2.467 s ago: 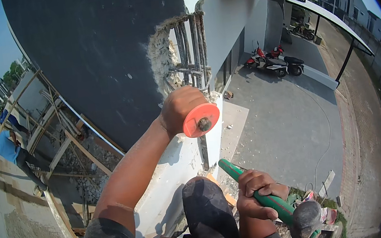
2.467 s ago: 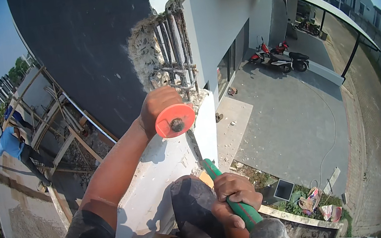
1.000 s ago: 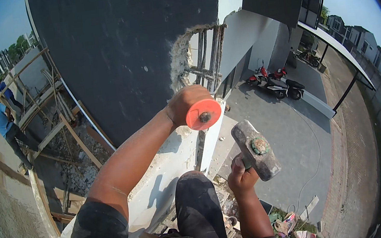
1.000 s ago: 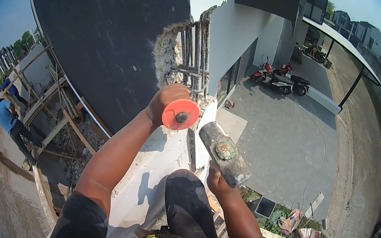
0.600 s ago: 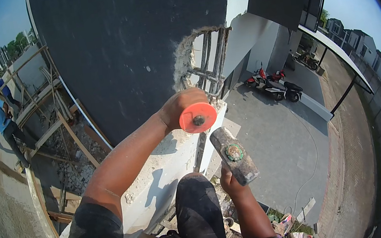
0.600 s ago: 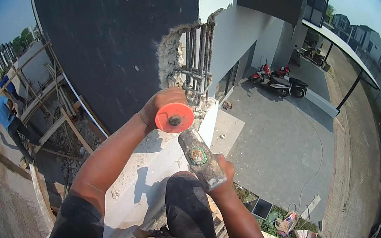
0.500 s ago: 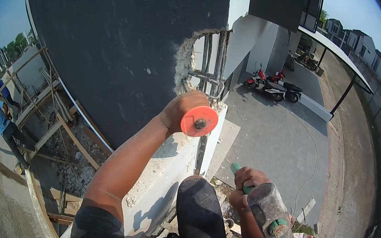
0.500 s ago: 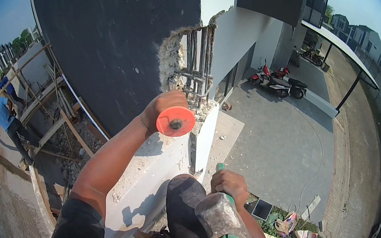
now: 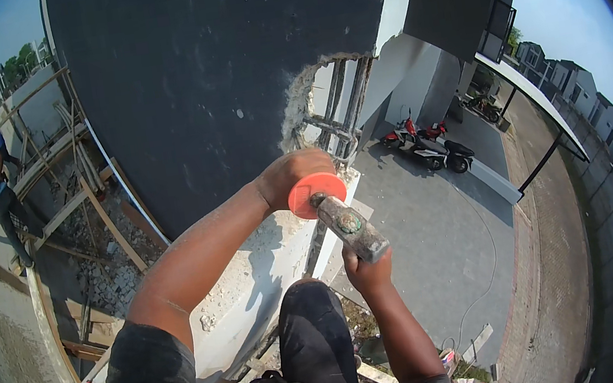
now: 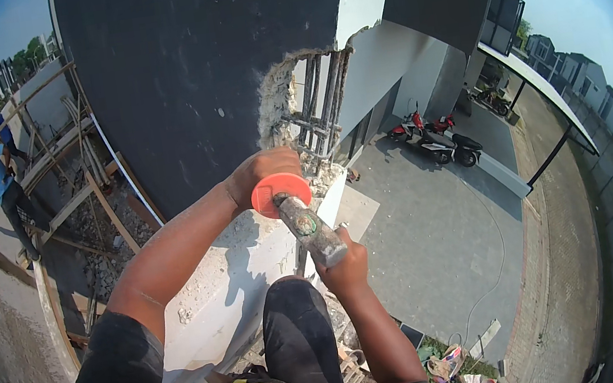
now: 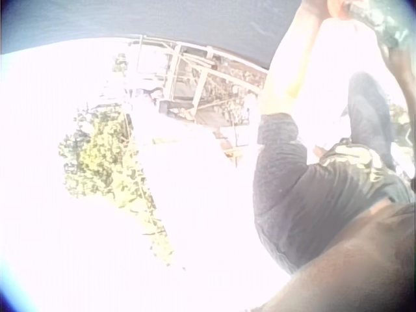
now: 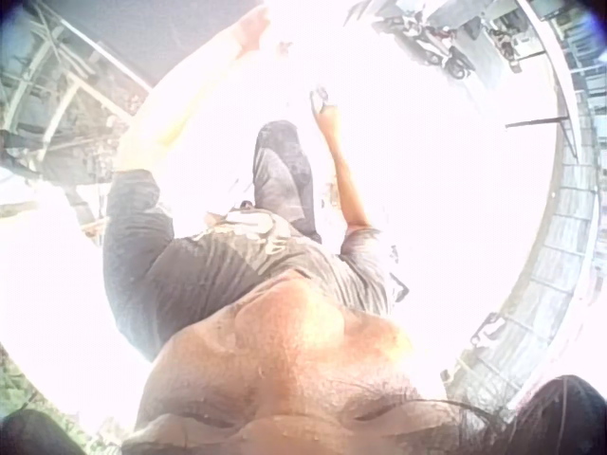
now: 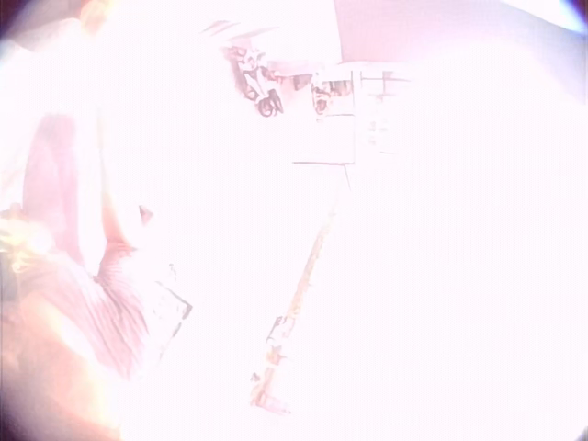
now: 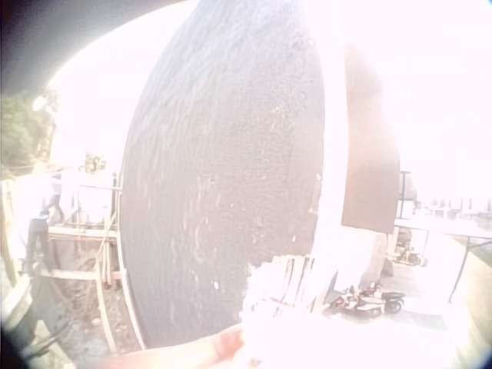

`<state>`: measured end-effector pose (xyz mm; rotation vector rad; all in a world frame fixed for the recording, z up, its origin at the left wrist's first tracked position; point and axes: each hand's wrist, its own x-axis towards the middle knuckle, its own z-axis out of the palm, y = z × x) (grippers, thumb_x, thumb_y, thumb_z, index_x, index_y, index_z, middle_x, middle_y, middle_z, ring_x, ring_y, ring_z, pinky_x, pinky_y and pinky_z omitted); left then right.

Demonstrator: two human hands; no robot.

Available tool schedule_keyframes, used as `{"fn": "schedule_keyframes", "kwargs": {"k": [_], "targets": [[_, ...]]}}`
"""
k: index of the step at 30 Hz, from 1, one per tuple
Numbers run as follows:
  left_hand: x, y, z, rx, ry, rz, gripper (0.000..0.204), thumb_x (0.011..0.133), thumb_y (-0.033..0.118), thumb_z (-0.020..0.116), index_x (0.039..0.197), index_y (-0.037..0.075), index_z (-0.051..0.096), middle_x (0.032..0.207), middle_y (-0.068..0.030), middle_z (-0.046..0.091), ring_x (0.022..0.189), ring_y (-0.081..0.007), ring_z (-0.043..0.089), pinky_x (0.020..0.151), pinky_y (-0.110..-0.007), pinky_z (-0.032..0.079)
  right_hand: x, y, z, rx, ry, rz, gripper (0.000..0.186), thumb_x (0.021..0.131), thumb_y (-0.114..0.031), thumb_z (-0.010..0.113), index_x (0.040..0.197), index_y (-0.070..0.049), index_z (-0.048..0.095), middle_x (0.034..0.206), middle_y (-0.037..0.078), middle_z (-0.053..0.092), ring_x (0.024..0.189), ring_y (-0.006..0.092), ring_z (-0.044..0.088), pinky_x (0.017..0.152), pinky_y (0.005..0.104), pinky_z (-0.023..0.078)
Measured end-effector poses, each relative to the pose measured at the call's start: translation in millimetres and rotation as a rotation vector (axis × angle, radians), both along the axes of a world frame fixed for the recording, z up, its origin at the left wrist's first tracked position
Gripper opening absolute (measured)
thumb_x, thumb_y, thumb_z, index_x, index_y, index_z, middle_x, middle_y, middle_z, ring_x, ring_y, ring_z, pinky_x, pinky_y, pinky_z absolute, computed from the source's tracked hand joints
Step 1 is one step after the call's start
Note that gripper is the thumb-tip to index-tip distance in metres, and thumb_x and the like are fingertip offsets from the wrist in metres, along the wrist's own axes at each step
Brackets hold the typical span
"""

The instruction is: The person chips away concrete from a wall using a hammer and a chisel.

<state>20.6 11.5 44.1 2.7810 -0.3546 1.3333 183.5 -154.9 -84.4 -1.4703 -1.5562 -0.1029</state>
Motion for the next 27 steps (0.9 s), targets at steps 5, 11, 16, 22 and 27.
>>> {"fn": "schedule_keyframes", "kwargs": {"k": [5,11,16,22,27], "targets": [[-23,16,0,-0.062,0.047,0.076,0.019,0.066,0.013,0.075,0.076,0.009,0.059,0.074,-0.0052,0.06,0.073,-0.0264,0.061,0.069,-0.036,0.051,-23,-47,63,0.392,0.248,0.28,0.03,0.093,-0.028,0.058,0.076,-0.003,0.052,0.063,0.008,0.054,0.051,0.0213,0.052,0.05,0.0349,0.042],[-8,8,3,0.022,-0.015,-0.037,0.017,0.067,0.008,0.07,0.071,0.008,0.054,0.072,-0.0042,0.055,0.07,-0.0235,0.058,0.065,-0.034,0.049,-11,-9,32,-0.039,-0.039,-0.006,0.01,0.079,-0.011,0.065,0.08,-0.002,0.062,0.072,0.022,0.063,0.064,0.0444,0.062,0.06,0.0451,0.05],[-21,15,-4,-0.002,-0.027,0.075,0.018,0.067,0.009,0.071,0.072,0.009,0.054,0.073,-0.0045,0.055,0.069,-0.0236,0.057,0.065,-0.035,0.049,-33,-47,48,0.311,0.184,0.104,0.023,0.088,-0.024,0.064,0.081,-0.008,0.05,0.061,0.008,0.054,0.052,0.0244,0.056,0.05,0.0335,0.044],[-8,8,-1,-0.005,-0.012,-0.014,0.016,0.068,0.008,0.068,0.071,0.008,0.053,0.07,-0.004,0.053,0.069,-0.0239,0.055,0.067,-0.034,0.048,-28,-34,47,0.312,-0.011,0.229,0.027,0.079,-0.017,0.07,0.088,-0.008,0.046,0.062,0.01,0.053,0.052,0.0287,0.055,0.048,0.0365,0.043],[-21,16,-9,-0.043,0.016,0.015,0.017,0.067,0.012,0.071,0.072,0.009,0.055,0.072,-0.0035,0.056,0.069,-0.0237,0.057,0.066,-0.035,0.048,-43,-37,58,0.165,-0.279,0.109,0.031,0.067,-0.011,0.076,0.084,-0.004,0.051,0.065,0.012,0.056,0.054,0.0327,0.059,0.049,0.0395,0.046]]}}
